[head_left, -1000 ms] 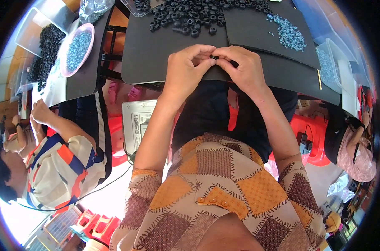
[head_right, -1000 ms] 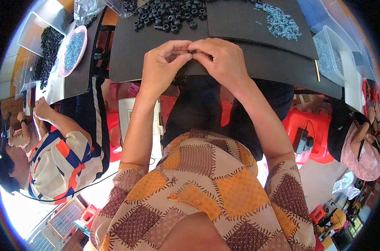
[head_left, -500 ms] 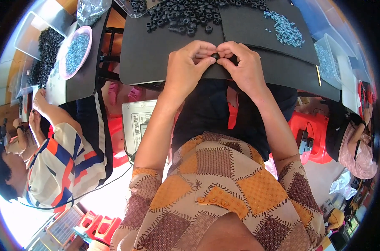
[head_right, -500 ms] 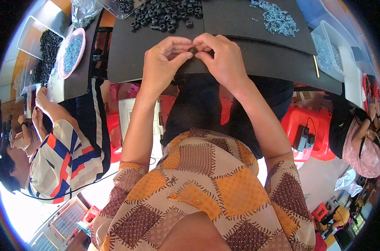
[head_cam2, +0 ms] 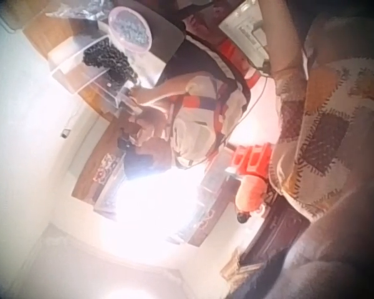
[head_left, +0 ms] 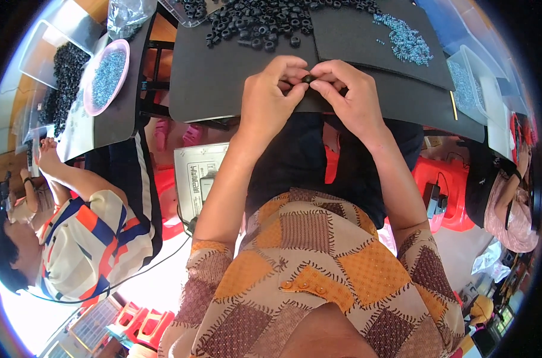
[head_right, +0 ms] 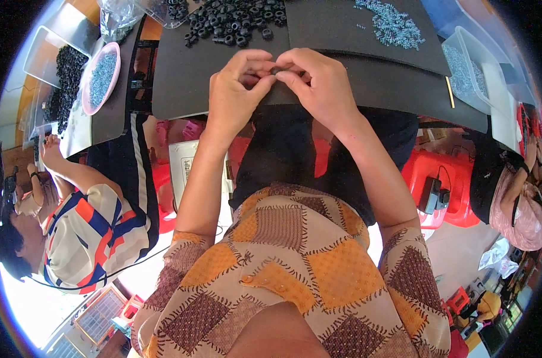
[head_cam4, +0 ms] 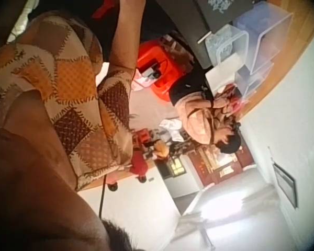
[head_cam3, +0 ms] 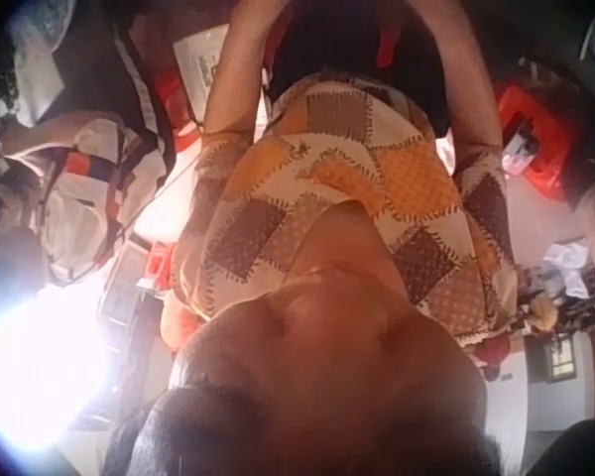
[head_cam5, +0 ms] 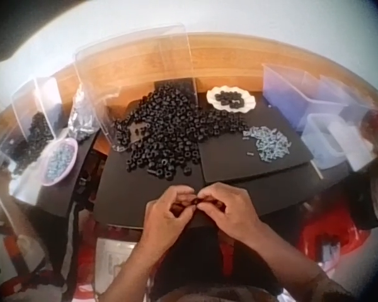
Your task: The person assembles small components by picking up pins and inserting them into black rubber pieces one by one by hand.
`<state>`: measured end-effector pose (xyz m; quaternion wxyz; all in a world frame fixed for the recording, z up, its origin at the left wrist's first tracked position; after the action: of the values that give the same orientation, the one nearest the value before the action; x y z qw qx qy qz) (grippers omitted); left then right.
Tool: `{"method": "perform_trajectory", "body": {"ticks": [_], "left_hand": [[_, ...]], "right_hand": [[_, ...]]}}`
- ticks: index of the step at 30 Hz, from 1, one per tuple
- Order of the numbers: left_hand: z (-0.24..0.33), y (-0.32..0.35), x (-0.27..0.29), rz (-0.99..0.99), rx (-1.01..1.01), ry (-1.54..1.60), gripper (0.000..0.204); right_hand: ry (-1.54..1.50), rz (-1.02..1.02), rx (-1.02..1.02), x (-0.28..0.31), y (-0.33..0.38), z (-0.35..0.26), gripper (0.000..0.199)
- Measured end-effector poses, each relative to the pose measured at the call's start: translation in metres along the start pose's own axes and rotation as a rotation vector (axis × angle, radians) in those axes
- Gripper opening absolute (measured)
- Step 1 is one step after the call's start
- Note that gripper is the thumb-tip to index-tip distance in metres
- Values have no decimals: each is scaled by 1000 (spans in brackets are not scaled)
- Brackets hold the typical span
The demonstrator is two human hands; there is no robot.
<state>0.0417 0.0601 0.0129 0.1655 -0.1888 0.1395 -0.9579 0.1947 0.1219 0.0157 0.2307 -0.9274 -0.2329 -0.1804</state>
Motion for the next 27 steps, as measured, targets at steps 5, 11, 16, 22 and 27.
{"method": "perform_trajectory", "body": {"ticks": [5,11,16,22,27], "left_hand": [[0,0,-2,-15,-51,-87,27],[-2,-1,0,-60,-97,-231,24],[-1,-1,-3,-55,-130,-235,20],[0,-1,-5,-30,-1,-124,57],[0,-1,-10,1,-39,-152,78]], "right_hand": [[38,-17,30,3,-2,2,8],[31,-24,-9,3,-3,1,6],[-292,114,-46,5,-15,-4,10],[-859,-109,-101,-4,-36,-16,32],[-873,-188,-152,-16,-38,0,37]]}}
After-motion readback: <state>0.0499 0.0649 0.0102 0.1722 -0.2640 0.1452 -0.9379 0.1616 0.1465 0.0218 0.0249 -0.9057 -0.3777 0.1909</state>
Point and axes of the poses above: each hand's wrist, its own y-axis away from the middle knuckle, its own x-axis out of the back of the hand, z = x × y, the point moved 2 cm from there along -y, towards the middle knuckle, and after that the axes turned 3 degrees about -x, right-handed, at the moved point
